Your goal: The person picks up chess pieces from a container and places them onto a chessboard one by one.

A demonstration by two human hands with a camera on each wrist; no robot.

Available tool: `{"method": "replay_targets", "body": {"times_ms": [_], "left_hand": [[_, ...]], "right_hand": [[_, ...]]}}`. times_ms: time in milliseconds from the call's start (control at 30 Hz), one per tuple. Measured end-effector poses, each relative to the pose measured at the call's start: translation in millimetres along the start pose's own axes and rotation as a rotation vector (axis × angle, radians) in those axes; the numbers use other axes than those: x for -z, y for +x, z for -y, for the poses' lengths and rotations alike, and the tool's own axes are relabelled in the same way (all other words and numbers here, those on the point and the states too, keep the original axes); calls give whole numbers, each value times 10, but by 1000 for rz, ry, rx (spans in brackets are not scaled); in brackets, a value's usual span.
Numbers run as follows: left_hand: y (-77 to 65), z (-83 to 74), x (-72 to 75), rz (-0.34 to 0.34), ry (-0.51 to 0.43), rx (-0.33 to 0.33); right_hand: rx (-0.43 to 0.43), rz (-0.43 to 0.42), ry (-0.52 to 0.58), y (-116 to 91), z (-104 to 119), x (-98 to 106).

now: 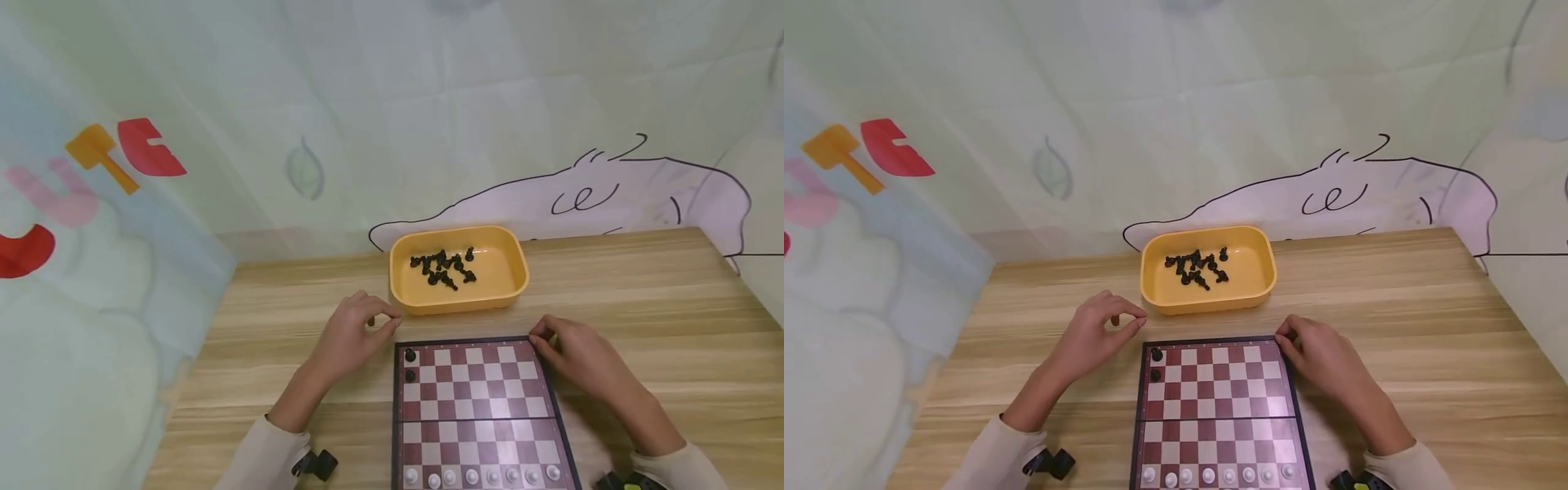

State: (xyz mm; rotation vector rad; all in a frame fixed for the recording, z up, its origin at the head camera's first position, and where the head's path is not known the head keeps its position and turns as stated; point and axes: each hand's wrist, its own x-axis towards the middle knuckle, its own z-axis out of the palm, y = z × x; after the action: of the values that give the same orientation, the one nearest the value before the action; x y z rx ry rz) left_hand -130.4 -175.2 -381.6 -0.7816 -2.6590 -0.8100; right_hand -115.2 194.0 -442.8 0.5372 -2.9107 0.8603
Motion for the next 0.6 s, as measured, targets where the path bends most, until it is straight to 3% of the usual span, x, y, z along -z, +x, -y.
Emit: {"method": "replay_targets", "body": {"times_ms": [167, 400, 600], "left_hand": [[141, 101, 63, -11, 9, 40], [362, 239, 94, 33, -13, 95], [571, 296, 59, 67, 24, 113]], "right_hand": [[7, -6, 4, 23, 23, 26], [9, 1, 2, 34, 40, 29], [15, -9, -2, 1, 1, 12]]}}
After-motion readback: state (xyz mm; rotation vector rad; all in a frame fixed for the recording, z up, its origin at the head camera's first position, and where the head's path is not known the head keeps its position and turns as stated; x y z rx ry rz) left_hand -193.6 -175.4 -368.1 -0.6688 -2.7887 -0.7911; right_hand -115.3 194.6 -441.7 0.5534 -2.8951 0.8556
